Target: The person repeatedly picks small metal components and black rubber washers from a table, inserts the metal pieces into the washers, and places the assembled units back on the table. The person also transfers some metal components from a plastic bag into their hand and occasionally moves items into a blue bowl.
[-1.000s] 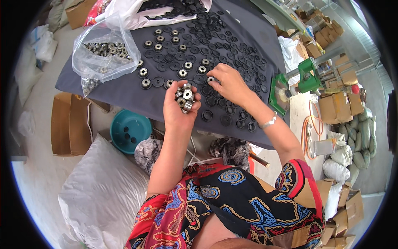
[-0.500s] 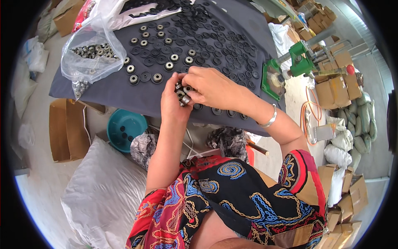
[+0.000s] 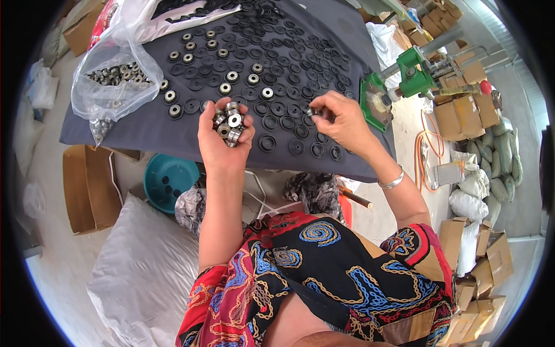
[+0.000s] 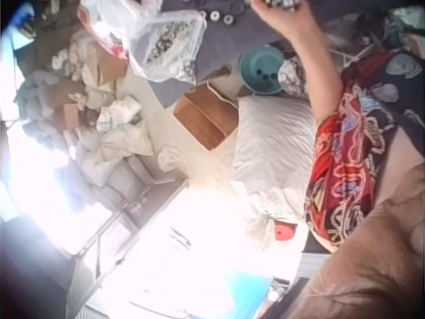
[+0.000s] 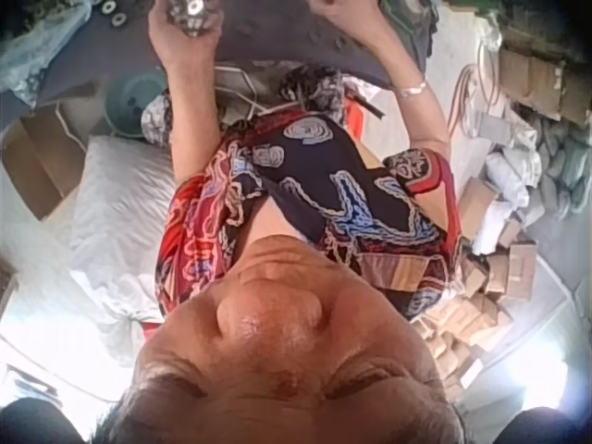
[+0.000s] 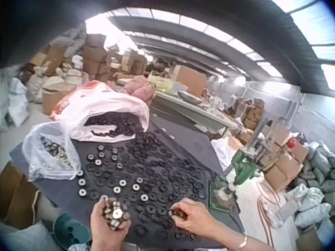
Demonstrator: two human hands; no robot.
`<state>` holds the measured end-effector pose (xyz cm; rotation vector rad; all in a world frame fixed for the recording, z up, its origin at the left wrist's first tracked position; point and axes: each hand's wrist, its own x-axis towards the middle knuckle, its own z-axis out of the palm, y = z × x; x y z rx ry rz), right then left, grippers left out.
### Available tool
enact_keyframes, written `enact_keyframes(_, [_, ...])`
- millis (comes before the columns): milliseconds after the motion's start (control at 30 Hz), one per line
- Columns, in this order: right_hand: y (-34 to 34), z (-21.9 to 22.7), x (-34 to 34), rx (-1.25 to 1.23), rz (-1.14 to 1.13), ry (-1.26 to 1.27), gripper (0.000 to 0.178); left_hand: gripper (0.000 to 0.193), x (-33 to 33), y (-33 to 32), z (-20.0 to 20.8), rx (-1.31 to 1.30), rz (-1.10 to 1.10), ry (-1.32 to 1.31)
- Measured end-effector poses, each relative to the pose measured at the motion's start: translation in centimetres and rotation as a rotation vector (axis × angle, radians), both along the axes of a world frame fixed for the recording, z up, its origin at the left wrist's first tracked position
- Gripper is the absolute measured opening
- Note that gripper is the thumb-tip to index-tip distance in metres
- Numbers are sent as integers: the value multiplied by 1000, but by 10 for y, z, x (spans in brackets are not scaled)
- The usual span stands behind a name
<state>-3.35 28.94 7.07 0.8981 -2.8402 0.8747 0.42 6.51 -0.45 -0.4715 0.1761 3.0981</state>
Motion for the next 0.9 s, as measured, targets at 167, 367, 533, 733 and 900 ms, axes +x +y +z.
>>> enact_keyframes(167, [-14,-23,2,133,125,22,20,26,-4,4,-1,-14,11,-22])
enact_keyframes(367, [-15,-41,-9,211,121,74,18,26,-3,1,-2,-28,33,-29])
enact_keyframes(533, [-19,-45,-11,261,138,123,17,26,-3,0,-3,-32,33,-18])
enact_keyframes(733, [-21,-43,-9,257,103,69,17,26,-3,1,-2,-25,21,-21])
enact_keyframes(900, [-20,-43,-10,252,106,88,16,26,-2,1,-3,-31,23,-20])
